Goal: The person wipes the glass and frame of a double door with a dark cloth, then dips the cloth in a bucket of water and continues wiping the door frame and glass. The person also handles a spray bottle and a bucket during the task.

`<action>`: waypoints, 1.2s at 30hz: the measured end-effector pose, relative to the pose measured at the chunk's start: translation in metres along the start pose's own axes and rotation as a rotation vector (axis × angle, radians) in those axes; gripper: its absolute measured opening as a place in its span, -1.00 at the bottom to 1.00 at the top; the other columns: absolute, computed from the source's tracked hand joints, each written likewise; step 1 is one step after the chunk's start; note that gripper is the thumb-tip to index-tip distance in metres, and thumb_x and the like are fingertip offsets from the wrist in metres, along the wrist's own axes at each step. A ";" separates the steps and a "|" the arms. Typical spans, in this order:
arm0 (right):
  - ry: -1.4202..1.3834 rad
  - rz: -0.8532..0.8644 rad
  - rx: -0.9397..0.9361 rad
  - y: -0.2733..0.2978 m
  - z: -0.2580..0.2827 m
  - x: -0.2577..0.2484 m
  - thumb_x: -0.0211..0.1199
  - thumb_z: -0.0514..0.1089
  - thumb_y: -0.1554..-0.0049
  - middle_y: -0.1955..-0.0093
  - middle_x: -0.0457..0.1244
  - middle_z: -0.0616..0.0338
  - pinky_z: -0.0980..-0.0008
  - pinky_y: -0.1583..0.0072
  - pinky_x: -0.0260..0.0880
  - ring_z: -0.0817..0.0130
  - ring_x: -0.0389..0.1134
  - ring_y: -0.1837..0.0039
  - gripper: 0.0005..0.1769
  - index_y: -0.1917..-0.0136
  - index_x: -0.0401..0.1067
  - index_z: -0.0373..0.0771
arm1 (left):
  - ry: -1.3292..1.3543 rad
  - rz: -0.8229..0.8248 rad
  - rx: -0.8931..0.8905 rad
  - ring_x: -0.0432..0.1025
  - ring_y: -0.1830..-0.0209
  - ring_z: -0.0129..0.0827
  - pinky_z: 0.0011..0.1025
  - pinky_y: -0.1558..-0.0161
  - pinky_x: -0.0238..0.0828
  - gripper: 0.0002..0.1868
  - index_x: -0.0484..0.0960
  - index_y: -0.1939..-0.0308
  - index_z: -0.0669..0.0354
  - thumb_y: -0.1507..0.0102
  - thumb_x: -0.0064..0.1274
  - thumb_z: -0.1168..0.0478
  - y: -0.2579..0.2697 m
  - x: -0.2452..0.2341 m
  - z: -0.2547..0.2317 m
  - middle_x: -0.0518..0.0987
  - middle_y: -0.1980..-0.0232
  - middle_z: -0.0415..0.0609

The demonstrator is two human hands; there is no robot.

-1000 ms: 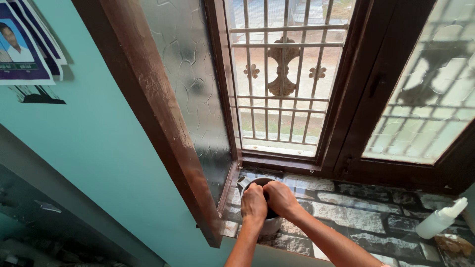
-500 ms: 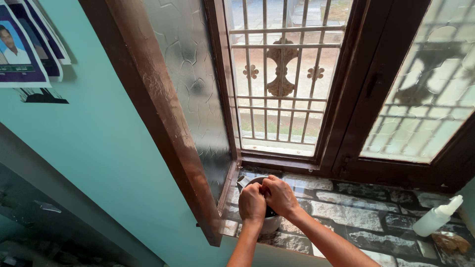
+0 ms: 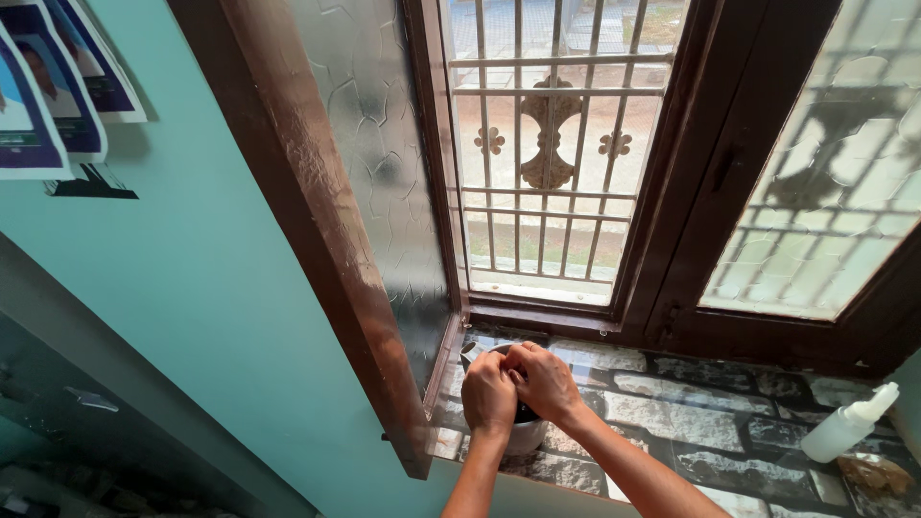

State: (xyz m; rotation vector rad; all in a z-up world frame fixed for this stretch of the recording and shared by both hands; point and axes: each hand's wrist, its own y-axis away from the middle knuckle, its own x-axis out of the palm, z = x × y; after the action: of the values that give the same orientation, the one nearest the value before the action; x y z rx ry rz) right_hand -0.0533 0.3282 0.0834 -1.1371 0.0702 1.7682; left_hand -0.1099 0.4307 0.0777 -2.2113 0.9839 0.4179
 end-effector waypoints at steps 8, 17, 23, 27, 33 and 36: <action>0.209 -0.351 -0.006 0.012 -0.007 -0.004 0.36 -0.18 0.00 0.09 0.38 0.15 0.14 -0.10 0.44 0.15 0.43 -0.02 -0.84 0.09 0.54 -0.15 | 0.019 -0.346 0.020 0.47 -0.09 0.02 -0.11 -0.14 0.36 -0.65 0.64 0.01 0.26 -0.11 0.11 0.31 0.021 -0.010 0.001 0.63 -0.03 0.07; -1.069 -0.098 0.937 0.026 -0.039 0.014 0.19 0.08 -0.17 -0.26 0.40 0.20 0.31 -0.24 0.24 0.38 0.35 -0.25 -0.44 -0.38 0.48 -0.12 | 0.774 -0.173 -0.647 0.45 -0.30 -0.09 -0.28 -0.33 0.27 -0.42 0.53 -0.27 0.35 -0.34 -0.04 -0.04 0.037 0.041 0.056 0.59 -0.29 0.20; -1.325 -0.156 0.933 0.027 -0.045 0.019 0.17 0.08 -0.16 -0.28 0.39 0.17 0.33 -0.24 0.42 0.34 0.40 -0.23 -0.44 -0.39 0.42 -0.08 | 0.962 -0.231 -0.611 0.36 -0.42 -0.24 -0.38 -0.39 0.18 -0.36 0.45 -0.37 0.37 -0.42 -0.25 -0.07 0.035 0.068 0.073 0.49 -0.42 0.10; -1.414 -0.205 0.895 0.027 -0.039 0.007 0.14 0.09 -0.20 -0.29 0.38 0.14 0.31 -0.25 0.39 0.30 0.37 -0.26 -0.45 -0.38 0.46 -0.15 | 1.077 -0.224 -0.660 0.30 -0.48 -0.27 -0.41 -0.43 0.12 -0.32 0.36 -0.43 0.38 -0.43 -0.27 -0.11 0.031 0.076 0.063 0.41 -0.49 0.06; -1.410 -0.347 0.763 0.035 -0.050 -0.034 0.01 0.02 -0.28 -0.31 0.37 0.19 0.32 -0.29 0.34 0.35 0.37 -0.28 -0.50 -0.38 0.46 -0.19 | 1.177 -0.098 -0.648 0.45 -0.24 -0.25 -0.37 -0.25 0.32 -0.31 0.50 -0.32 0.40 -0.43 -0.29 -0.15 0.023 0.091 0.020 0.57 -0.29 0.09; -1.431 -0.405 0.716 0.041 -0.061 -0.060 -0.06 0.00 -0.31 -0.30 0.37 0.13 0.27 -0.29 0.34 0.29 0.36 -0.28 -0.50 -0.38 0.45 -0.21 | 1.279 0.016 -0.665 0.53 -0.05 -0.26 -0.35 -0.10 0.42 -0.30 0.60 -0.19 0.42 -0.43 -0.30 -0.18 0.021 0.104 -0.009 0.65 -0.11 0.07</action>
State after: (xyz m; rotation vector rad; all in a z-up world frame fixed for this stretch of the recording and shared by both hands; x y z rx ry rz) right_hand -0.0399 0.2350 0.0746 0.6842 -0.3387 1.5891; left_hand -0.0559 0.3590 0.0200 -3.0713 1.6182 -0.9570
